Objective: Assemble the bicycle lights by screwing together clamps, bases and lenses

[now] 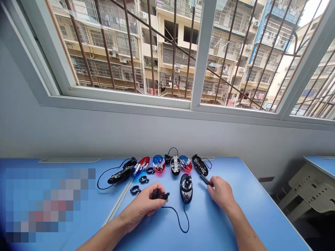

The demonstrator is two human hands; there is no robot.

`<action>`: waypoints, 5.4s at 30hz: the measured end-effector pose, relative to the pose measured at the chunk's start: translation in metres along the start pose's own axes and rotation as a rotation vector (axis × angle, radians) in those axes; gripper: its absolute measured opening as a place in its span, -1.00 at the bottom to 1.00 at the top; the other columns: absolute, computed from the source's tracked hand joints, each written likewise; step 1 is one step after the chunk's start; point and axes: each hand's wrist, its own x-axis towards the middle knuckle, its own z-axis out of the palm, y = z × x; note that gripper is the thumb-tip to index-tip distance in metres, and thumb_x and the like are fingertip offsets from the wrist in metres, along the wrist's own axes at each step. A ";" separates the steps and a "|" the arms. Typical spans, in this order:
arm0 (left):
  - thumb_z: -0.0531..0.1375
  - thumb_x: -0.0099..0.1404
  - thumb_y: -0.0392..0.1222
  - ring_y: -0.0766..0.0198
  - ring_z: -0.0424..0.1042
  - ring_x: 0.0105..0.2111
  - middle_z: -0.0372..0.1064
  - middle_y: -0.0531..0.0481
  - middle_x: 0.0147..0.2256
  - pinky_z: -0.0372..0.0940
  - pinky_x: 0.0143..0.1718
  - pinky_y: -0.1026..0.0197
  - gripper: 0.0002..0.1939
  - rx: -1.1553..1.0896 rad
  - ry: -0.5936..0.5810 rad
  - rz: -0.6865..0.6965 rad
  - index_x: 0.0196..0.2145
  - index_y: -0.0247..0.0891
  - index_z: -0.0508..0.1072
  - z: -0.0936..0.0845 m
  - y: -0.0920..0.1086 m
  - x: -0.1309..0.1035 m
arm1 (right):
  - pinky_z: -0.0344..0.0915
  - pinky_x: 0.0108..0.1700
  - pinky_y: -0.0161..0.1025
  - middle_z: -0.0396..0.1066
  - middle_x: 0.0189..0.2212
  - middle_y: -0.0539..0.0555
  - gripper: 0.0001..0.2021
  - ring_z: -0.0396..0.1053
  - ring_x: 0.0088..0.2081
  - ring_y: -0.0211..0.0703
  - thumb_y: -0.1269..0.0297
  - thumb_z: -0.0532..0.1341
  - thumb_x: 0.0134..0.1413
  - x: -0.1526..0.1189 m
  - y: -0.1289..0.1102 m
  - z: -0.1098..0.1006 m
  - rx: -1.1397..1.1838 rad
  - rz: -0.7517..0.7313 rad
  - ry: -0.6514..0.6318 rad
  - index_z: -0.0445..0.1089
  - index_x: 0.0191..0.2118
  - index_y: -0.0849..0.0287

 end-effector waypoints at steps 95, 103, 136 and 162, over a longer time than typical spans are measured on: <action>0.03 0.00 -0.36 0.34 0.09 -0.47 0.15 0.15 -0.50 0.06 -0.43 0.32 -0.88 0.474 -0.164 0.283 -0.43 -0.22 0.23 0.015 -0.021 0.000 | 0.44 -0.28 -0.29 0.43 -0.11 0.13 -0.57 0.41 -0.15 -0.15 0.50 0.12 0.14 -0.024 -0.083 -0.016 0.798 -0.804 0.192 0.23 0.11 0.02; 0.04 0.00 -0.32 0.33 0.07 -0.46 0.12 0.15 -0.50 0.04 -0.44 0.30 -0.88 0.438 -0.173 0.233 -0.42 -0.22 0.23 0.016 -0.017 -0.002 | 0.43 -0.32 -0.35 0.43 -0.38 -0.01 -0.84 0.42 -0.40 -0.30 0.39 0.24 0.06 -0.020 -0.081 -0.017 0.989 -0.605 0.095 0.36 -0.19 0.11; 0.06 -0.04 -0.27 0.32 0.08 -0.45 0.13 0.14 -0.49 0.06 -0.42 0.30 -0.88 0.386 -0.171 0.212 -0.44 -0.21 0.23 0.017 -0.011 -0.005 | 0.44 -0.20 -0.26 0.47 -0.14 0.13 -0.68 0.44 -0.18 -0.19 0.42 0.06 0.22 -0.023 -0.082 -0.021 0.914 -0.752 0.087 0.31 0.06 0.09; 0.06 -0.03 -0.29 0.33 0.08 -0.47 0.14 0.16 -0.50 0.04 -0.43 0.30 -0.88 0.425 -0.189 0.211 -0.44 -0.21 0.25 0.016 -0.011 -0.005 | 0.40 -0.43 -0.34 0.35 -0.49 -0.05 -0.83 0.32 -0.51 -0.32 0.20 0.29 0.02 -0.021 -0.086 -0.014 0.941 -0.553 0.193 0.31 -0.34 0.13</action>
